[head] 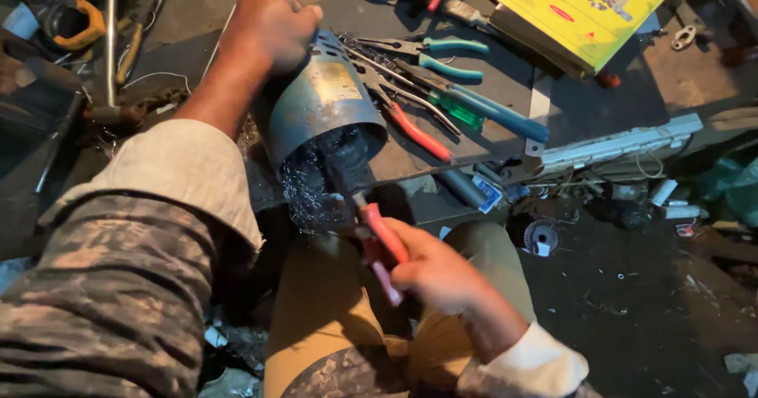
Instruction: The person sits at a low workbench and uses red-handled pliers to pull dark wire and debris out of the open end of a perforated metal motor housing, working item by item. They occasionally reposition the housing by hand and at one point use a long metal rod to loosen material inside before resuming with the pliers.
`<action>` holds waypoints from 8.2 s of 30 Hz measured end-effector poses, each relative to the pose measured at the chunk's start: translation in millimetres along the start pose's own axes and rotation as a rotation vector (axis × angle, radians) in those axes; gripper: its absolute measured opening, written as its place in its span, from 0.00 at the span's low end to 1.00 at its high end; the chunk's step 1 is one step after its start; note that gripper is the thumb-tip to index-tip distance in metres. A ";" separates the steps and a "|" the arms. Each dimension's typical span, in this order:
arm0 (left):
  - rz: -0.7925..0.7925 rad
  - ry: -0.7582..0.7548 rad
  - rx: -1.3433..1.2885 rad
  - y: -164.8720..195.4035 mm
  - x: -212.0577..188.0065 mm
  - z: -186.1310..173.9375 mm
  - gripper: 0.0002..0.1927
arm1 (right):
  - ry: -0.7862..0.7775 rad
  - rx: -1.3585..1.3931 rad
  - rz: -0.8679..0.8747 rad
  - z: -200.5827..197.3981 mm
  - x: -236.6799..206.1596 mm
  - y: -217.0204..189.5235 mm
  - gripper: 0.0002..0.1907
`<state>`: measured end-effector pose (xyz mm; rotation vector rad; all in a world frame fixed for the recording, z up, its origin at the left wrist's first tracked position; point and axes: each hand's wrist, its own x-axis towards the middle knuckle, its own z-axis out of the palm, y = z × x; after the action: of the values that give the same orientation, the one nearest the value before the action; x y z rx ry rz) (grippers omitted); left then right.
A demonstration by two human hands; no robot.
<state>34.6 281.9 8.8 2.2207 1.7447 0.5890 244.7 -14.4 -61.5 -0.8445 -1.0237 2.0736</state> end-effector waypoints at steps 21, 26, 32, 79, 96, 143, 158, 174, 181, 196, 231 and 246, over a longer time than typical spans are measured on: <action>-0.111 -0.144 -0.033 20.1 -0.9 -3.9 0.20 | -0.314 0.858 -0.155 1.9 42.2 38.0 0.45; -0.170 -0.113 -0.025 37.1 -13.2 -13.1 0.20 | -0.409 0.932 -0.152 -12.3 46.1 43.6 0.35; -0.271 -0.091 0.024 28.6 -20.7 -15.9 0.21 | -0.456 0.992 -0.156 -16.4 48.1 42.2 0.30; -0.267 -0.035 0.084 9.8 -13.6 -13.0 0.18 | -0.345 0.766 -0.026 -7.6 42.3 -2.4 0.42; -0.287 0.021 0.077 19.1 -20.9 -14.5 0.17 | 0.134 0.678 0.120 40.9 72.0 7.0 0.19; -0.207 0.003 0.083 8.0 -16.7 -12.8 0.18 | -0.307 0.953 -0.068 6.5 49.2 14.0 0.30; -0.308 0.014 0.083 16.3 -18.7 -14.0 0.17 | 0.324 -0.468 0.330 47.0 85.7 -25.6 0.08; -0.251 0.043 0.044 12.6 -22.6 -15.1 0.16 | -0.186 0.633 0.096 9.5 28.9 -5.5 0.36; -0.274 0.025 0.053 17.0 -21.8 -17.8 0.15 | -0.252 0.760 0.020 7.9 37.2 2.0 0.35; -0.197 0.058 0.086 10.9 -21.4 -12.7 0.16 | -0.216 1.001 -0.001 10.7 49.8 18.3 0.28; -0.217 0.013 0.114 5.7 -17.7 -10.0 0.17 | -0.060 0.505 0.161 24.6 42.7 -40.6 0.36; -0.179 0.080 0.111 7.8 -21.1 -9.0 0.18 | -0.152 0.923 0.048 7.1 46.4 2.6 0.23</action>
<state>33.0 259.1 16.8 2.1069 2.0370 0.5600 212.1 17.8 -71.9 -0.2311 -0.0348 2.3194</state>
